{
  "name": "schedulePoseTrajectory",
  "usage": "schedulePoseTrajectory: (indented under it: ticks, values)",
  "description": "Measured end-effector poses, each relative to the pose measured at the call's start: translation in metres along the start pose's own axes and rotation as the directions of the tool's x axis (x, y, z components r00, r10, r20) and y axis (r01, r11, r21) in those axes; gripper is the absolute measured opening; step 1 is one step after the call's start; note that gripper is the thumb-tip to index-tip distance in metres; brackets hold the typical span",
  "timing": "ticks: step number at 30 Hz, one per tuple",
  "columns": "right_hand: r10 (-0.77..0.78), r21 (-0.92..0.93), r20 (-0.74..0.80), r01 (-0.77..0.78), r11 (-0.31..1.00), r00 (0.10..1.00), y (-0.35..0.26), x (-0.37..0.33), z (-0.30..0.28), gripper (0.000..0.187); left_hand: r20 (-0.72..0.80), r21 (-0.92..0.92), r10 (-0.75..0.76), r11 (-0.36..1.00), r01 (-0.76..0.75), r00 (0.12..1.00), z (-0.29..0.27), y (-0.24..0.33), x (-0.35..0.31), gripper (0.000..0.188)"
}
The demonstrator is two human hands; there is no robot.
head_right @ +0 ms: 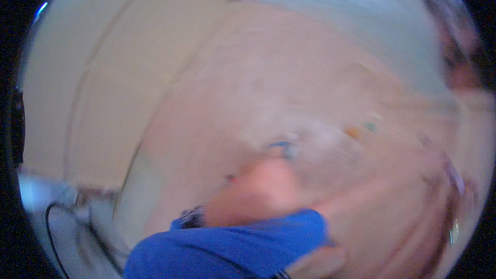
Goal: The person smooths edges of a wooden cabinet with a metal file, then attaches a thin wooden trim strip to the cabinet edge using pliers to secure it. The person repositions the cabinet and continues filing and attaching trim along different edges.
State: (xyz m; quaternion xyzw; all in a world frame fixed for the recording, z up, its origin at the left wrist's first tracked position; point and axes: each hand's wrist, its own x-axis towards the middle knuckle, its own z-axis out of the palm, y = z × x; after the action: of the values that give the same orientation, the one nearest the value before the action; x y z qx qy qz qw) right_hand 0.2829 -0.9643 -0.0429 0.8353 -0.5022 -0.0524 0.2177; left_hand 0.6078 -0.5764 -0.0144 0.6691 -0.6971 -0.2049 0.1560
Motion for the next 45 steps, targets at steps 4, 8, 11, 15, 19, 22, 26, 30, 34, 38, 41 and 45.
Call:
schedulePoseTrajectory:
  ticks: [4, 8, 11, 15, 19, 22, 26, 30, 34, 38, 41, 45]
  values:
    - [-0.169, 0.009, -0.266, 0.178, 0.984, 0.949, 0.058, -0.037, -0.04, 0.033, -0.133, -0.405, 0.074, 0.906, -0.123, 0.988, 0.086, 0.028, 0.285, 0.057]
    - [-0.171, -0.135, -0.278, 0.138, 0.981, 0.945, 0.025, -0.048, -0.087, 0.027, -0.303, -0.474, -0.079, 0.877, -0.078, 0.95, 0.174, 0.029, 0.378, 0.057]
    - [-0.13, -0.196, -0.156, 0.099, 0.976, 0.979, 0.014, -0.032, -0.111, 0.022, -0.443, -0.54, 0.008, 0.796, -0.274, 0.896, 0.176, 0.026, 0.373, 0.048]
    - [-0.149, -0.175, -0.242, 0.108, 0.979, 0.959, 0.027, -0.027, -0.107, 0.02, -0.587, -0.507, 0.049, 0.756, -0.413, 0.808, 0.161, 0.04, 0.372, 0.041]
    - [-0.169, -0.156, -0.337, 0.122, 0.98, 0.926, 0.036, -0.038, -0.092, 0.018, -0.557, -0.709, -0.048, 0.547, -0.445, 0.829, 0.176, 0.048, 0.389, 0.034]
    - [-0.121, -0.109, -0.331, 0.09, 0.99, 0.936, 0.032, -0.043, -0.09, 0.017, -0.481, -0.828, -0.136, 0.395, -0.398, 0.866, 0.182, 0.051, 0.396, 0.03]
    - [-0.082, -0.099, -0.297, 0.054, 0.994, 0.951, 0.032, -0.05, -0.094, 0.017, -0.553, -0.765, -0.165, 0.487, -0.421, 0.817, 0.18, 0.062, 0.394, 0.027]
    - [-0.065, -0.097, -0.272, 0.04, 0.994, 0.96, 0.033, -0.046, -0.096, 0.018, -0.613, -0.717, -0.15, 0.519, -0.466, 0.776, 0.181, 0.066, 0.389, 0.028]
    - [-0.082, -0.143, -0.311, 0.039, 0.989, 0.947, 0.033, -0.042, -0.089, 0.018, -0.667, -0.68, -0.159, 0.529, -0.508, 0.728, 0.182, 0.064, 0.398, 0.028]
    - [-0.097, -0.177, -0.43, 0.022, 0.984, 0.897, 0.035, -0.049, -0.079, 0.02, -0.648, -0.678, -0.198, 0.588, -0.44, 0.735, 0.179, 0.065, 0.404, 0.032]
    - [-0.107, -0.186, -0.413, 0.031, 0.982, 0.905, 0.038, -0.05, -0.076, 0.024, -0.582, -0.74, -0.229, 0.547, -0.392, 0.78, 0.181, 0.067, 0.4, 0.03]
    - [-0.108, -0.151, -0.333, 0.06, 0.987, 0.937, 0.034, -0.05, -0.081, 0.023, -0.61, -0.774, -0.226, 0.376, -0.51, 0.759, 0.185, 0.07, 0.389, 0.025]
